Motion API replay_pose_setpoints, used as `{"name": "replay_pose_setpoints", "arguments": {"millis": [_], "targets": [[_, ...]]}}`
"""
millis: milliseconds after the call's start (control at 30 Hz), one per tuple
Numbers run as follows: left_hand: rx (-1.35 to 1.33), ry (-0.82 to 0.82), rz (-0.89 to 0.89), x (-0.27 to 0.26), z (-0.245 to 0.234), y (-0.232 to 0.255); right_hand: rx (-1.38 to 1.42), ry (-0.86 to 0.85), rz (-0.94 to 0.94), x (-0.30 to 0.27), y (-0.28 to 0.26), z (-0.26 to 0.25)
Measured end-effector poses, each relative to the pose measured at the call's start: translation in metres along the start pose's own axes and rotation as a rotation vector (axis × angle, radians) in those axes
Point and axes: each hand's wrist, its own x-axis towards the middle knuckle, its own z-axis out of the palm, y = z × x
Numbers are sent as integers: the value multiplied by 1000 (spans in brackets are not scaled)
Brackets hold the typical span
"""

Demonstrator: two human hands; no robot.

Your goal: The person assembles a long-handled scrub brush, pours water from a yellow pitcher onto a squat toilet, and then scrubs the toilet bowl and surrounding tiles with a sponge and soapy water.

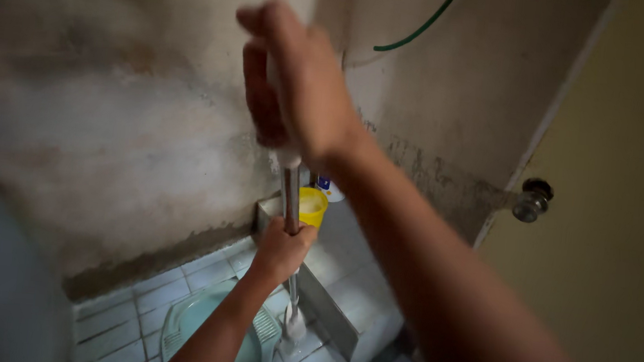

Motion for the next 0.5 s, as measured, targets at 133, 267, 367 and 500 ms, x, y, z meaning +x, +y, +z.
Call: {"name": "replay_pose_setpoints", "arguments": {"millis": [133, 267, 367, 500], "targets": [[13, 60, 143, 6, 5, -41, -441, -60, -430, -40, 38, 33], [32, 129, 432, 9, 1, -80, -35, 35, 55, -85, 50, 62], [14, 102, 418, 2, -1, -74, -48, 76, 118, -81, 36, 65], [72, -1, 22, -24, -6, -39, 90, 10, 50, -51, -1, 57]]}}
